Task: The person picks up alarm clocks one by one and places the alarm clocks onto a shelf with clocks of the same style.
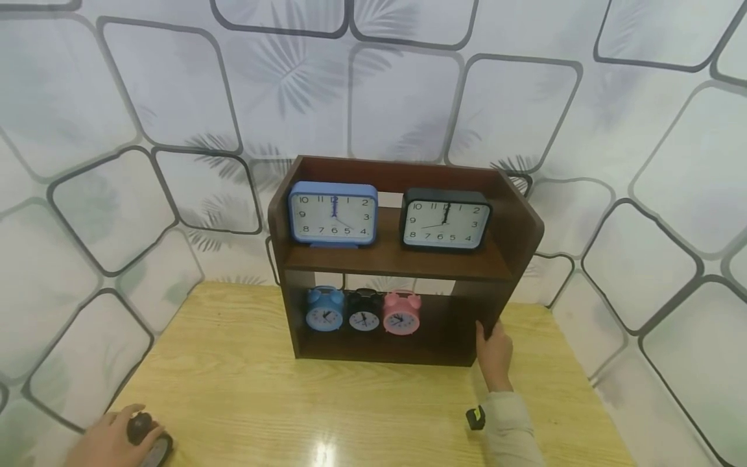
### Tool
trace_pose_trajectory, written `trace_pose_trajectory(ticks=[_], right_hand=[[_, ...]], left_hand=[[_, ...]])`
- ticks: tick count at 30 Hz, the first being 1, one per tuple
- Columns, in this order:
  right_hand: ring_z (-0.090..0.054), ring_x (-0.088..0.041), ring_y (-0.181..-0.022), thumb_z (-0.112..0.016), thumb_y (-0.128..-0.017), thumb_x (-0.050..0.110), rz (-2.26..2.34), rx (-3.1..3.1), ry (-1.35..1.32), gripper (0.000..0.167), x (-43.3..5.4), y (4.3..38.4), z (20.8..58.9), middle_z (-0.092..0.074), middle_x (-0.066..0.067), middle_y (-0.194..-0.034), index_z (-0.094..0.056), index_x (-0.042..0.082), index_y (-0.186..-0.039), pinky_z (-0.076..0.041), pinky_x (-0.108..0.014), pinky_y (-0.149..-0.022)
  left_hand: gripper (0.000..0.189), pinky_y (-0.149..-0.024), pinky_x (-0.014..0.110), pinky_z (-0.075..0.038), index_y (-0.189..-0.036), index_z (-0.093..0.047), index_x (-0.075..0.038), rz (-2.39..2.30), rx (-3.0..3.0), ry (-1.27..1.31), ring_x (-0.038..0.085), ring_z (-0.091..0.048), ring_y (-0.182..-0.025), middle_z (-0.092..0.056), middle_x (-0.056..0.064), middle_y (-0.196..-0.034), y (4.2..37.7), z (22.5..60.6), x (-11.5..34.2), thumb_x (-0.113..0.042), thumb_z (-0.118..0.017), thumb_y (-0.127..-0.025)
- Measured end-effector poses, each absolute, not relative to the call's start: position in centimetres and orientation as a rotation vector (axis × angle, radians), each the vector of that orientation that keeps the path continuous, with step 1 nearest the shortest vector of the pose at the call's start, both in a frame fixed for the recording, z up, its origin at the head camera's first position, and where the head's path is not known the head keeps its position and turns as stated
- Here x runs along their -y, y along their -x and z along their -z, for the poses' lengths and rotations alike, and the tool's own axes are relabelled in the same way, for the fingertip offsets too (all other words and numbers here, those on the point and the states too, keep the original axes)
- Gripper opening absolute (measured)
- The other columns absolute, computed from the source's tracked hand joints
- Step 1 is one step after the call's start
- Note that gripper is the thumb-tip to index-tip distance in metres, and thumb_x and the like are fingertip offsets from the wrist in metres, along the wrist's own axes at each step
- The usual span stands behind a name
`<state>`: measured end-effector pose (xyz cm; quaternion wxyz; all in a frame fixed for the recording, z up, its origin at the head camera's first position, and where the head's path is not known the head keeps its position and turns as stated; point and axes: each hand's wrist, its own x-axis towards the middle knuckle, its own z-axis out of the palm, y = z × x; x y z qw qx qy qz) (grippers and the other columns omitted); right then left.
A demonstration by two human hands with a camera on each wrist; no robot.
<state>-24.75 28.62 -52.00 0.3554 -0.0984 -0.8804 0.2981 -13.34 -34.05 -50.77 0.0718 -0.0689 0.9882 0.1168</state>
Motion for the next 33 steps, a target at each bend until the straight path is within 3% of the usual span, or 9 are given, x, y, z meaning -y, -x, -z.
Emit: trace_pose_trajectory(ticks=[7,15,25,33], right_hand=[[-0.059,-0.055,-0.068,-0.062,-0.088,0.010,-0.777,2.272,0.254,0.027,-28.7,24.8,52.0,-0.060,-0.039,-0.077,-0.054,-0.013,-0.099,-0.046,-0.058,-0.061],[-0.059,-0.054,-0.068,-0.062,-0.087,0.009,-0.784,2.264,0.247,0.026,-28.6,24.8,52.0,-0.061,-0.039,-0.078,-0.054,-0.013,-0.098,-0.045,-0.058,-0.061],[-0.059,-0.054,-0.068,-0.062,-0.088,0.010,-0.788,2.280,0.275,0.026,-28.6,24.8,52.0,-0.061,-0.038,-0.078,-0.054,-0.012,-0.098,-0.045,-0.058,-0.062],[-0.059,-0.055,-0.070,-0.061,-0.088,0.010,-0.789,2.291,0.289,0.026,-28.6,24.9,52.0,-0.061,-0.038,-0.079,-0.054,-0.012,-0.098,-0.045,-0.058,-0.063]], left_hand=[[0.077,-0.070,0.050,-0.050,-0.105,-0.054,0.011,-0.416,-2.876,0.218,0.039,-0.061,-0.078,-0.062,0.019,-0.086,13.5,50.7,33.9,-0.059,-0.064,-0.077],[0.066,-0.072,0.051,-0.050,-0.104,-0.057,0.009,-0.461,-2.998,0.105,0.040,-0.062,-0.081,-0.065,0.021,-0.088,13.9,50.4,32.8,-0.050,-0.068,-0.077],[0.054,-0.061,0.045,-0.052,-0.105,-0.060,0.005,-0.538,-3.181,0.047,0.034,-0.064,-0.070,-0.065,0.017,-0.084,14.3,50.1,29.9,-0.037,-0.075,-0.074],[0.050,-0.067,0.051,-0.051,-0.103,-0.062,0.002,-0.516,-3.256,-0.010,0.042,-0.063,-0.080,-0.067,0.023,-0.091,15.6,50.1,27.8,-0.036,-0.076,-0.073]])
